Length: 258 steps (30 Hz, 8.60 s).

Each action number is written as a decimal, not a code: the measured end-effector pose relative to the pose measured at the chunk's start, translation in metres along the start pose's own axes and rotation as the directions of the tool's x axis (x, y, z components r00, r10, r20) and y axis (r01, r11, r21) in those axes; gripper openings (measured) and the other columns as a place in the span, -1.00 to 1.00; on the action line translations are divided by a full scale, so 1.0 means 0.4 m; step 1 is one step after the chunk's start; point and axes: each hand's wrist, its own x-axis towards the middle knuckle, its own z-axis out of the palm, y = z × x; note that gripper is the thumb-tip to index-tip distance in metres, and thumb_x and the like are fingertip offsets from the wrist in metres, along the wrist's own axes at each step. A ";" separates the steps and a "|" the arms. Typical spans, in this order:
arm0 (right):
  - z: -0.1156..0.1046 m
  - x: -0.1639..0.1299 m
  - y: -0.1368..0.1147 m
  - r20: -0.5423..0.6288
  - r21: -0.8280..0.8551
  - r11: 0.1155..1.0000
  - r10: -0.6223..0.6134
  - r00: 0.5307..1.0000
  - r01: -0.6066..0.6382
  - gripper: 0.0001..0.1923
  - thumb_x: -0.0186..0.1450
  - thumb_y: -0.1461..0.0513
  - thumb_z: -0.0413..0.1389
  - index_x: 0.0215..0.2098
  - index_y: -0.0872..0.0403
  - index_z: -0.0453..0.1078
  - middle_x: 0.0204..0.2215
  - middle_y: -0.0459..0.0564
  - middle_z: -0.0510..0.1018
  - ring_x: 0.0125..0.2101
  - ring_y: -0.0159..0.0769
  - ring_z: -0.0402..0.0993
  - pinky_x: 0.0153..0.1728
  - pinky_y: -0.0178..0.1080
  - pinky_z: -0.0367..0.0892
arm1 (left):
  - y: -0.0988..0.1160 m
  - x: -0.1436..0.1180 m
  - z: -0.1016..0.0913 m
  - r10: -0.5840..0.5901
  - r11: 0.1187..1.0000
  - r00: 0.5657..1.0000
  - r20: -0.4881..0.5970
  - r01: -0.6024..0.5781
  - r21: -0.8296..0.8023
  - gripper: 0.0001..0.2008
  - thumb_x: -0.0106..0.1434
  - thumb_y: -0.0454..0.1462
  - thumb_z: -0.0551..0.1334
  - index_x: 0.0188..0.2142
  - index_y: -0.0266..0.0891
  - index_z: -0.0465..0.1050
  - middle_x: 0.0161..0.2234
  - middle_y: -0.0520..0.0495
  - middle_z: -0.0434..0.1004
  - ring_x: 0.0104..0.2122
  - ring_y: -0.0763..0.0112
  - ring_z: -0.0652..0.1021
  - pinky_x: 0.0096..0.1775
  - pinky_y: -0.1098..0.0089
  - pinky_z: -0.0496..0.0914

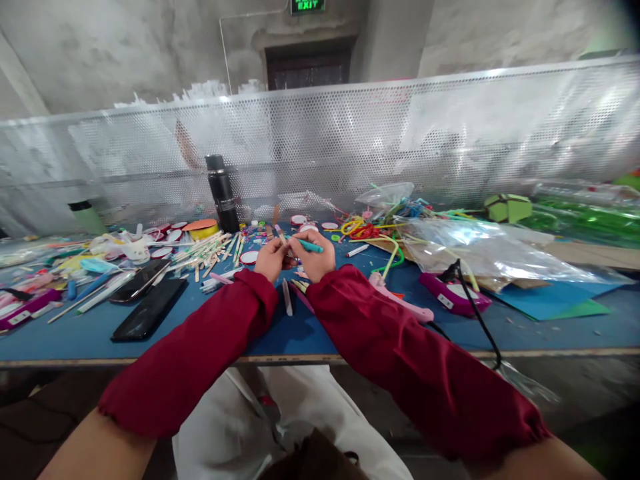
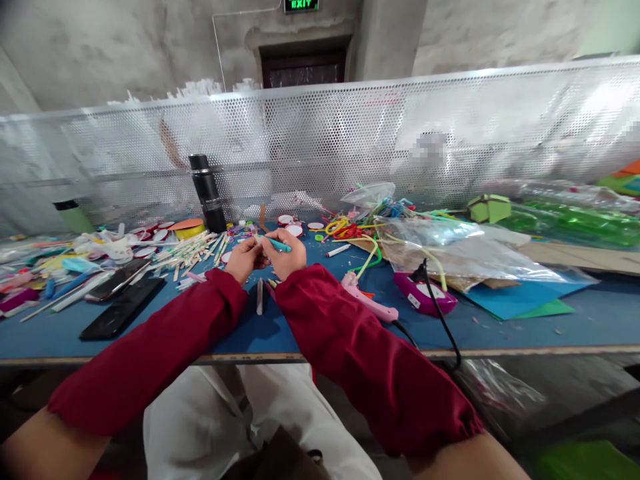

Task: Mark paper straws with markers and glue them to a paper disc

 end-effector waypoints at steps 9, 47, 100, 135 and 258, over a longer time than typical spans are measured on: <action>-0.002 0.001 0.017 0.016 -0.139 0.987 -0.084 0.996 0.085 -0.83 0.26 0.07 0.14 -0.40 -0.02 0.41 -0.47 -0.11 0.51 -0.38 -0.30 0.42 -0.37 -0.26 0.32 | -0.001 -0.001 0.001 0.020 0.997 1.000 -0.010 -0.019 0.074 -0.83 0.26 -0.19 0.26 -0.38 -0.22 0.35 -0.57 0.06 0.47 -0.63 0.49 0.48 -0.54 0.48 0.37; -0.006 0.015 0.021 0.032 -0.168 0.979 -0.114 0.993 0.118 -0.82 0.27 0.13 0.13 -0.46 -0.01 0.33 -0.52 -0.14 0.43 -0.44 -0.34 0.34 -0.41 -0.29 0.25 | -0.005 0.001 -0.002 0.060 0.990 0.997 0.052 -0.066 0.124 -0.82 0.29 -0.18 0.22 -0.38 -0.21 0.32 -0.53 0.06 0.47 -0.64 0.51 0.45 -0.55 0.48 0.31; -0.010 0.013 0.003 0.026 -0.204 0.974 -0.100 0.995 0.103 -0.81 0.26 0.13 0.11 -0.48 -0.01 0.30 -0.52 -0.14 0.42 -0.42 -0.33 0.34 -0.40 -0.28 0.25 | -0.014 -0.002 0.005 0.014 0.998 0.999 0.046 -0.016 0.062 -0.88 0.27 -0.21 0.24 -0.31 -0.19 0.36 -0.49 0.06 0.49 -0.59 0.49 0.50 -0.50 0.47 0.37; -0.011 0.015 0.005 0.035 -0.182 0.979 -0.082 0.996 0.087 -0.81 0.26 0.10 0.11 -0.47 -0.01 0.31 -0.54 -0.16 0.43 -0.46 -0.35 0.34 -0.41 -0.28 0.25 | -0.015 0.000 0.003 0.003 0.999 0.998 0.061 -0.006 0.047 -0.81 0.24 -0.16 0.29 -0.35 -0.19 0.32 -0.51 0.08 0.46 -0.60 0.49 0.50 -0.50 0.47 0.37; -0.013 0.019 -0.009 0.039 -0.196 0.980 -0.038 0.999 0.045 -0.78 0.23 0.09 0.11 -0.52 -0.02 0.28 -0.55 -0.14 0.42 -0.48 -0.33 0.33 -0.46 -0.28 0.24 | -0.016 0.002 0.004 -0.018 0.998 0.998 0.063 0.014 0.065 -0.86 0.26 -0.19 0.27 -0.33 -0.18 0.36 -0.51 0.07 0.48 -0.59 0.48 0.47 -0.48 0.44 0.36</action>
